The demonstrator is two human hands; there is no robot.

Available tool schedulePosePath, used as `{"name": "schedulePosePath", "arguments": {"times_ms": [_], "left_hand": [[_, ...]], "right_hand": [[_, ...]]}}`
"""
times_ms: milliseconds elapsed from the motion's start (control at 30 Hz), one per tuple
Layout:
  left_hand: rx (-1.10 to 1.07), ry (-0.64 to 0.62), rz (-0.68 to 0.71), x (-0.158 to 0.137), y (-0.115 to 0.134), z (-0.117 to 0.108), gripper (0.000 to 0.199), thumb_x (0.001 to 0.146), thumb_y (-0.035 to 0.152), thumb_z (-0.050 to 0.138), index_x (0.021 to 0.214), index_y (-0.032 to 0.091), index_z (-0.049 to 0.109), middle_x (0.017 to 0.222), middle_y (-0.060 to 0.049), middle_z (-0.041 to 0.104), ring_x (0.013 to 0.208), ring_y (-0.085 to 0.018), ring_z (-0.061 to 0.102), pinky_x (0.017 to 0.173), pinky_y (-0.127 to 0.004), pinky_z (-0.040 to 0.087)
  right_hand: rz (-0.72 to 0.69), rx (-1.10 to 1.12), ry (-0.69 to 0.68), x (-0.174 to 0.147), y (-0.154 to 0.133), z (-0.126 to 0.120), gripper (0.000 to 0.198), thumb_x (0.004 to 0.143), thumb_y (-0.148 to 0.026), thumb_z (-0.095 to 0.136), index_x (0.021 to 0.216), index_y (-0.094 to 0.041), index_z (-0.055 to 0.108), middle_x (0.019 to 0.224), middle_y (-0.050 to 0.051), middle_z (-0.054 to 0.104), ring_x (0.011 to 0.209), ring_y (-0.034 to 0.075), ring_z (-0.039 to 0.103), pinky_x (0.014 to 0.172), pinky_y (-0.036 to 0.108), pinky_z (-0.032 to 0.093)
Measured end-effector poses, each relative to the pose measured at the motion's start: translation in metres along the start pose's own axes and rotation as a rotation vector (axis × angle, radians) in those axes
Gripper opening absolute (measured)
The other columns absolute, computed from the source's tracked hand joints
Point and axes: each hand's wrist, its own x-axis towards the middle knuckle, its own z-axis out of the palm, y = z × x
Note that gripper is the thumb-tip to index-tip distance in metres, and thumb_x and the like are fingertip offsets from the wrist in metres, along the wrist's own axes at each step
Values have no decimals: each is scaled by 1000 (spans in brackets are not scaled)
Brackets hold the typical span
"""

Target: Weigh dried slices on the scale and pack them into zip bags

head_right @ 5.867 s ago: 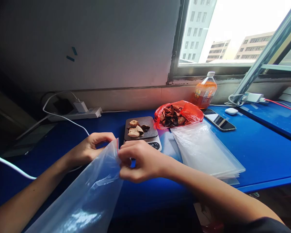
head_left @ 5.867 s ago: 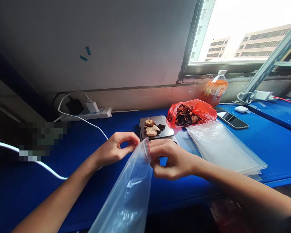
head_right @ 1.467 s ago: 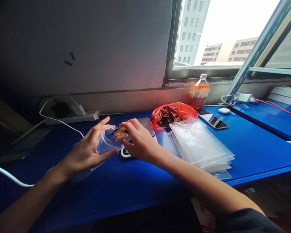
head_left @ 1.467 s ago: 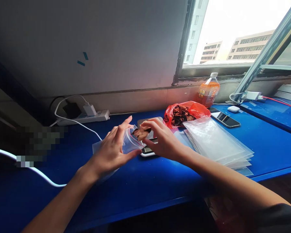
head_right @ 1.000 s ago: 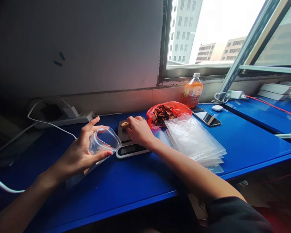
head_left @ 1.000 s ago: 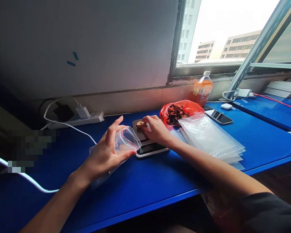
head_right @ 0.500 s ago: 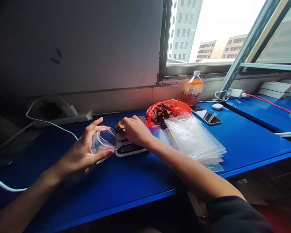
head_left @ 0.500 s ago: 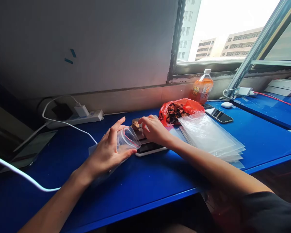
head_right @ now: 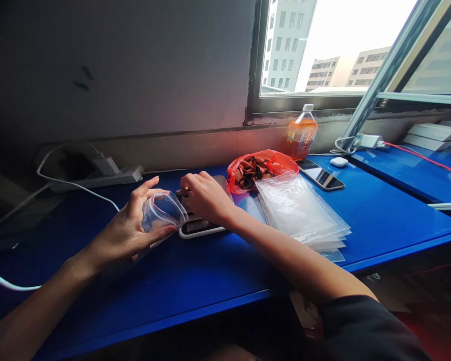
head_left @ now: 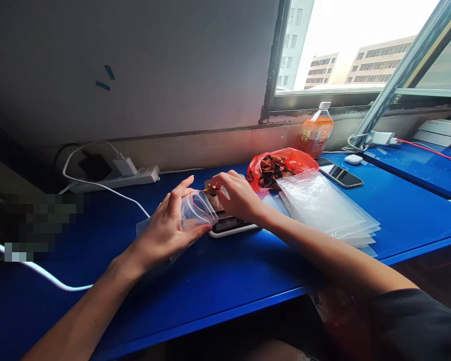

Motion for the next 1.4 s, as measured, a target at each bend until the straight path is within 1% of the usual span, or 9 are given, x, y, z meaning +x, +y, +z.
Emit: {"name": "schedulePosePath", "arguments": {"times_ms": [100, 200, 333, 600, 733, 833, 1000, 1167, 1400], "left_hand": [[-14, 33, -28, -1, 1, -3, 97, 76, 58, 71, 152, 28, 18, 137, -16, 54, 125, -38, 55, 98, -55, 50], [-20, 46, -31, -2, 2, -5, 98, 76, 57, 72, 152, 26, 18, 136, -16, 54, 125, -36, 55, 102, -54, 48], [-33, 55, -9, -1, 5, -4, 95, 76, 60, 70, 150, 24, 21, 138, -17, 52, 126, -36, 54, 104, -58, 45], [-35, 107, 26, -3, 4, -3, 90, 77, 57, 72, 147, 28, 25, 137, -15, 52, 126, -35, 54, 102, -55, 49], [-52, 156, 31, -5, 8, -7, 94, 73, 55, 77, 148, 31, 25, 138, -13, 52, 126, -36, 54, 103, -54, 48], [-200, 104, -65, -5, 11, -15, 99, 72, 58, 77, 151, 31, 23, 141, -12, 50, 132, -37, 49, 101, -51, 50], [-540, 185, -376, 2, 12, -31, 53, 89, 56, 57, 133, 26, 55, 123, -9, 63, 108, -27, 63, 86, -39, 56], [-656, 135, -497, 8, 8, -30, 44, 71, 43, 79, 107, 19, 70, 93, -6, 71, 80, -19, 64, 72, -32, 54], [-711, 43, -602, 10, 6, -19, 33, 76, 43, 75, 96, 17, 72, 85, -4, 70, 73, -16, 61, 65, -25, 48]], "right_hand": [[52, 190, 116, -5, -12, -16, 16, 82, -6, 53, 88, -20, 59, 89, 2, 71, 77, 14, 60, 73, 26, 46], [10, 339, 76, -14, -25, -22, 9, 83, -11, 57, 83, -19, 60, 81, 0, 68, 65, 10, 58, 62, 22, 45], [-128, 382, -34, -23, -33, -18, 14, 87, -10, 52, 81, -18, 61, 83, 3, 67, 73, 12, 62, 68, 24, 48], [-111, 460, -19, -29, -40, -19, 11, 91, -23, 59, 93, -16, 67, 112, 13, 58, 106, 18, 60, 91, 32, 51], [-98, 423, 3, -31, -44, -20, 8, 90, -23, 63, 88, -19, 69, 100, 8, 54, 94, 15, 58, 82, 30, 51], [-41, 391, 62, -30, -46, -23, 10, 89, -19, 60, 81, -18, 68, 85, 4, 52, 76, 12, 53, 67, 25, 46], [145, 424, -82, -26, -48, -37, 19, 90, -25, 56, 73, -17, 60, 55, -6, 45, 51, 8, 39, 49, 22, 29], [155, 397, -39, -27, -47, -41, 22, 90, -27, 54, 70, -18, 55, 63, -2, 54, 59, 9, 47, 54, 22, 34], [251, 515, -26, -28, -39, -34, 14, 86, -29, 58, 78, -19, 54, 65, -2, 59, 57, 9, 51, 53, 21, 37]]}}
